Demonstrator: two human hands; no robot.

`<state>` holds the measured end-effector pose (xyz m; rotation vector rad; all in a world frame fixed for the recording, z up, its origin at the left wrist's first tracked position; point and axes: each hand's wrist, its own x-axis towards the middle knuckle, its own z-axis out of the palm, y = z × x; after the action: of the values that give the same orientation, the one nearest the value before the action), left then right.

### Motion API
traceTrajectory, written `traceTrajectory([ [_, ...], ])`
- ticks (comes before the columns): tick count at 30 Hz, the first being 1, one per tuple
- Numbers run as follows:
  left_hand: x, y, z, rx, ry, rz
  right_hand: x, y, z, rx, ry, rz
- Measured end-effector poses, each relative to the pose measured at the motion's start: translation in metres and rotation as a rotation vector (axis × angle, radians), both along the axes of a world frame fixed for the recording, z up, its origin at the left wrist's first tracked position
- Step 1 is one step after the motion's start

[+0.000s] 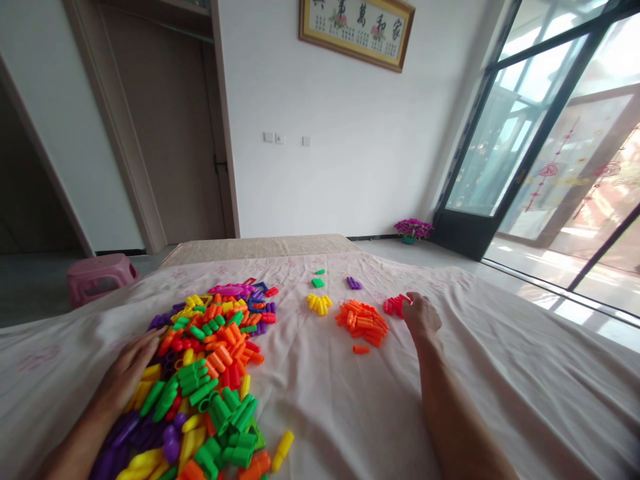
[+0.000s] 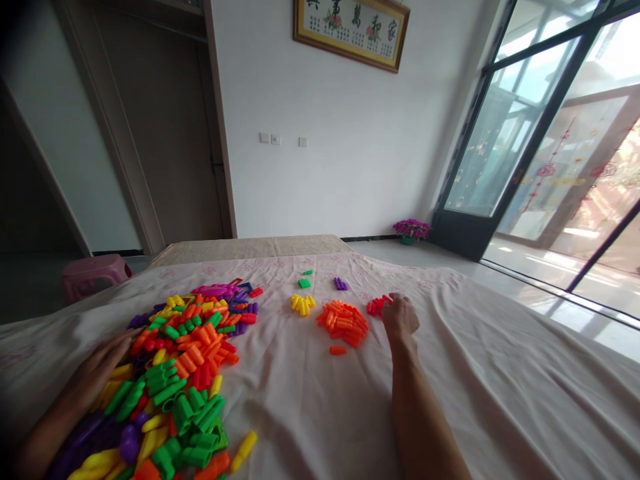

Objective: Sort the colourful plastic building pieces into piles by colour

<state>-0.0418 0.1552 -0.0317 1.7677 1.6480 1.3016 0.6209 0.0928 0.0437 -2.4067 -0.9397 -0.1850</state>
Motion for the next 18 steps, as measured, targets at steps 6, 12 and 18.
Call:
traceTrajectory([
  [6, 0.000, 0.000, 0.000, -0.008, -0.013, 0.003, -0.093, 0.025, 0.023, 0.226, 0.050, 0.423],
  [12, -0.007, 0.006, -0.008, -0.029, -0.006, -0.035, -0.239, 0.039, 0.001, 0.044, 0.094, 1.106],
  [18, -0.006, 0.005, -0.006, 0.017, 0.042, -0.005, -0.297, 0.058, -0.026, -0.135, -0.146, 1.159],
])
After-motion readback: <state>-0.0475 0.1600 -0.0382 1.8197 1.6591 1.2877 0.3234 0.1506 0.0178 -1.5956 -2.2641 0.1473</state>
